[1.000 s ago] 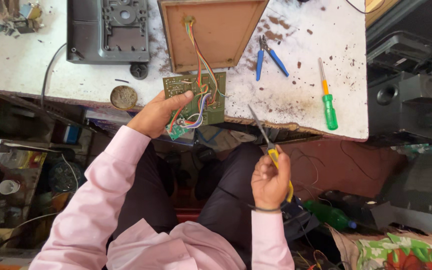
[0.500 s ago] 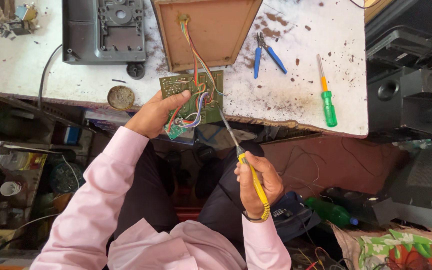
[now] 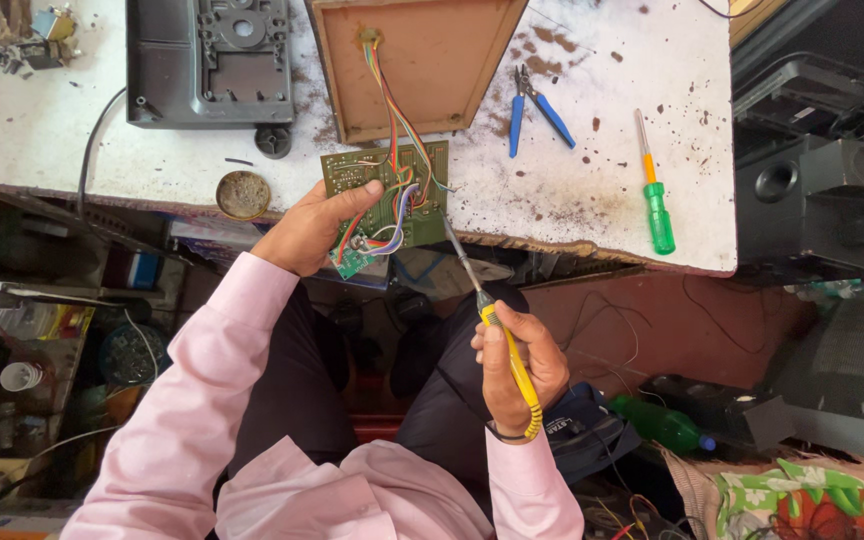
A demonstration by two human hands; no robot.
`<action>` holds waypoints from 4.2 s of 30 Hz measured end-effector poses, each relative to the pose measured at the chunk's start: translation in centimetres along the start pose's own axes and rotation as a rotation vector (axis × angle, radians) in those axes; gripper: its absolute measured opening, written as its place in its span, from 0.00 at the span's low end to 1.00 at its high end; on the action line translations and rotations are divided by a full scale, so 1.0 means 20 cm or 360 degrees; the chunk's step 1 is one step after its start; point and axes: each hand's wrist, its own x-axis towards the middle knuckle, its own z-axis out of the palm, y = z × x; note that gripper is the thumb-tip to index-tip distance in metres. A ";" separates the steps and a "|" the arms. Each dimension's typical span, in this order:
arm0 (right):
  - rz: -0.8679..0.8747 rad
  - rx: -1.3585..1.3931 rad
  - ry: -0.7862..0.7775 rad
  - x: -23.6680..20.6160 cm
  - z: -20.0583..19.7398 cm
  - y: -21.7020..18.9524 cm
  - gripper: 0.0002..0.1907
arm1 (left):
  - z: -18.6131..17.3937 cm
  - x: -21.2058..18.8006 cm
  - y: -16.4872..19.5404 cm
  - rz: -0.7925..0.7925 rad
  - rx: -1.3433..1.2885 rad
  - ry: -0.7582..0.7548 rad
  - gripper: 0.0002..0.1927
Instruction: The person solders multiple wires to a green circuit board using a soldering iron and solder wire. They then use pliers to strip the end of a wire and insert a small cylindrical component into the board, securing it by hand.
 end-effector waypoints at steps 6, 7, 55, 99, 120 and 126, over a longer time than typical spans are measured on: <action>0.0037 0.0038 0.0013 -0.01 0.00 0.01 0.12 | 0.00 0.00 0.00 0.0020 0.0016 0.0016 0.25; 0.0028 0.0033 0.0010 -0.01 0.00 0.01 0.12 | 0.00 0.00 0.00 0.0015 0.0035 0.0013 0.25; -0.0024 -0.0007 -0.0015 -0.02 0.00 0.03 0.12 | 0.00 0.00 0.02 -0.0040 -0.0066 -0.0011 0.24; -0.0412 -0.0347 0.0280 0.17 0.02 -0.02 0.10 | 0.12 0.04 0.03 -0.0284 -0.0900 0.0138 0.21; -0.0854 -0.0610 -0.0356 -0.15 0.45 -0.34 0.10 | 0.07 -0.53 0.20 0.0890 0.1953 0.1223 0.31; -0.0860 -0.0774 -0.0482 -0.21 0.82 -0.39 0.15 | 0.03 -0.95 0.18 0.1032 0.1207 0.1040 0.15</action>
